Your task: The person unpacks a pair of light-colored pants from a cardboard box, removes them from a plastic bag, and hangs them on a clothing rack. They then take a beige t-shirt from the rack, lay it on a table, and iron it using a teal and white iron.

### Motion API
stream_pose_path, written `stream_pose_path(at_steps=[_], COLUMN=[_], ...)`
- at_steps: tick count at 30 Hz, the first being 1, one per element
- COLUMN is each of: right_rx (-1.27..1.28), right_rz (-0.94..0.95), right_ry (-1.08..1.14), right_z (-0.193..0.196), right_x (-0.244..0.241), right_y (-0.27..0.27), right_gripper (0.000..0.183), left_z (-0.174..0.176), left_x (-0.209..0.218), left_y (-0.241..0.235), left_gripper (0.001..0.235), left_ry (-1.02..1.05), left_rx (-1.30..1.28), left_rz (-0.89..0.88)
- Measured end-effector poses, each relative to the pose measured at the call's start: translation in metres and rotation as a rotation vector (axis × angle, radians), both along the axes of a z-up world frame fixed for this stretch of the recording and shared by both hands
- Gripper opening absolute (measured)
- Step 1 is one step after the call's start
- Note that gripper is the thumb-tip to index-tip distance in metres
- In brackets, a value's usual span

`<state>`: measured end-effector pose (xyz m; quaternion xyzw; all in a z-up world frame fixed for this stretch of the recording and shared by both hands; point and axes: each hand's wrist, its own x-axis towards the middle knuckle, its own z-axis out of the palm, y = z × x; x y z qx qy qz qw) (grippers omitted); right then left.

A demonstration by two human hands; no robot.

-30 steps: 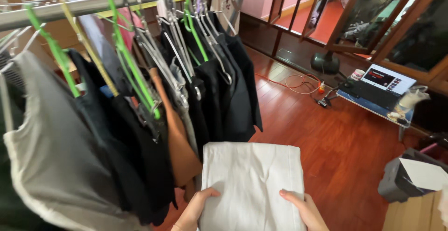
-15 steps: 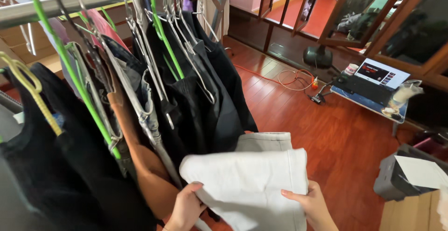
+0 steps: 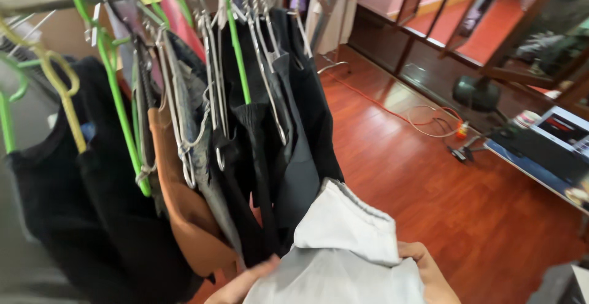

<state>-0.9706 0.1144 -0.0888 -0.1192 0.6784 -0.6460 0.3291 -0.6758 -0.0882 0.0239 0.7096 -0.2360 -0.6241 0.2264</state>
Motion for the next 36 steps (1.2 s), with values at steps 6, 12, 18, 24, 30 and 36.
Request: stream_pose_path(at_steps=[6,12,18,24,30,36], right_rx=[-0.553,0.103,0.109,0.072,0.079,0.112], right_rz=[0.832,0.464,0.312,0.068,0.564,0.846], right_ry=[0.284,0.244,-0.100,0.121,0.125,0.279], right_z=[-0.016,-0.059,-0.002,-0.011,-0.014,-0.017], right_x=[-0.043,-0.070,-0.039,-0.025,0.010,-0.026], right_y=[-0.010,0.008,0.009,-0.011,-0.030,-0.057], right_gripper=[0.015,0.060,0.074,0.047,0.048,0.131], left_z=[-0.121,-0.098,-0.097,-0.126,-0.114,-0.097], left_x=[-0.004,-0.009,-0.011,-0.016,-0.019,-0.020], left_y=[0.021,0.059,0.092,0.108,0.113,0.112], left_gripper=[0.081,0.054,0.045,0.036,0.060,0.050], left_ry=[-0.023,0.088,0.080,-0.172,-0.285,-0.082], left_rx=[0.046,-0.189,-0.410,-0.662,-0.994,-1.105], left_rz=[-0.912,-0.417,-0.353,-0.598,-0.858,-0.914])
